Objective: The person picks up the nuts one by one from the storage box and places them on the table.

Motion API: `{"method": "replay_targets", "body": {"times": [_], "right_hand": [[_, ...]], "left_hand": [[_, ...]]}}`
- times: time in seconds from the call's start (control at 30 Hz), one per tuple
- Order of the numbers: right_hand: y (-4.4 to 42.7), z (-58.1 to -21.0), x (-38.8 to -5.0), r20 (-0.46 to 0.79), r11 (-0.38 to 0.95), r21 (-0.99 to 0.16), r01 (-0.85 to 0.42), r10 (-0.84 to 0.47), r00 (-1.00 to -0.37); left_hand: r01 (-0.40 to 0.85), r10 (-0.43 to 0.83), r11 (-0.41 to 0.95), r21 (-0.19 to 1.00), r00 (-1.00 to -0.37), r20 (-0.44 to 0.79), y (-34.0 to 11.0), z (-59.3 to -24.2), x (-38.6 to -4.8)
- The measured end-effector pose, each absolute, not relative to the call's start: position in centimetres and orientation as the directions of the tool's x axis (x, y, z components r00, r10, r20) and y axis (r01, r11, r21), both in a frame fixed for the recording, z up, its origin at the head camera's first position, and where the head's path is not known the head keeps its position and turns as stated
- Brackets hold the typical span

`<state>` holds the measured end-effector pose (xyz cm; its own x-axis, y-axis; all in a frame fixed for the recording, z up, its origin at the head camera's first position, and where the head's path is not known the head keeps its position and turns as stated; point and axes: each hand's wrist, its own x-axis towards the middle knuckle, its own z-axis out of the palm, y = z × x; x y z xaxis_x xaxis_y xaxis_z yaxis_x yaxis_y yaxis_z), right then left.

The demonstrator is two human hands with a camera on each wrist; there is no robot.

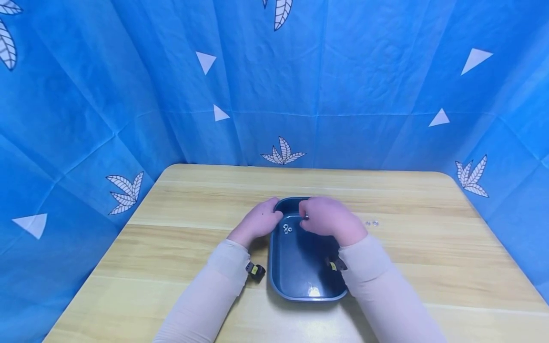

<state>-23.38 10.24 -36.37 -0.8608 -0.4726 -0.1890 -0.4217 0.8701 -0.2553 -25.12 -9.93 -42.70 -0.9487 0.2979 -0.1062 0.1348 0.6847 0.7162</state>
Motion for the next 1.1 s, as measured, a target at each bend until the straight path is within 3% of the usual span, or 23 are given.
{"method": "replay_targets", "body": {"times": [0.63, 1.1], "right_hand": [[9.0, -38.6, -23.7, -0.264, 0.884, -0.064, -0.463, -0.462, -0.846], [9.0, -39.5, -24.2, -0.233, 0.893, -0.015, -0.449, -0.44, -0.867]], "left_hand": [[0.141, 0.302, 0.694, 0.706, -0.947, -0.107, -9.9, -42.9, -25.4], [0.145, 0.304, 0.688, 0.711, -0.947, -0.102, -9.9, -43.0, -25.3]]}}
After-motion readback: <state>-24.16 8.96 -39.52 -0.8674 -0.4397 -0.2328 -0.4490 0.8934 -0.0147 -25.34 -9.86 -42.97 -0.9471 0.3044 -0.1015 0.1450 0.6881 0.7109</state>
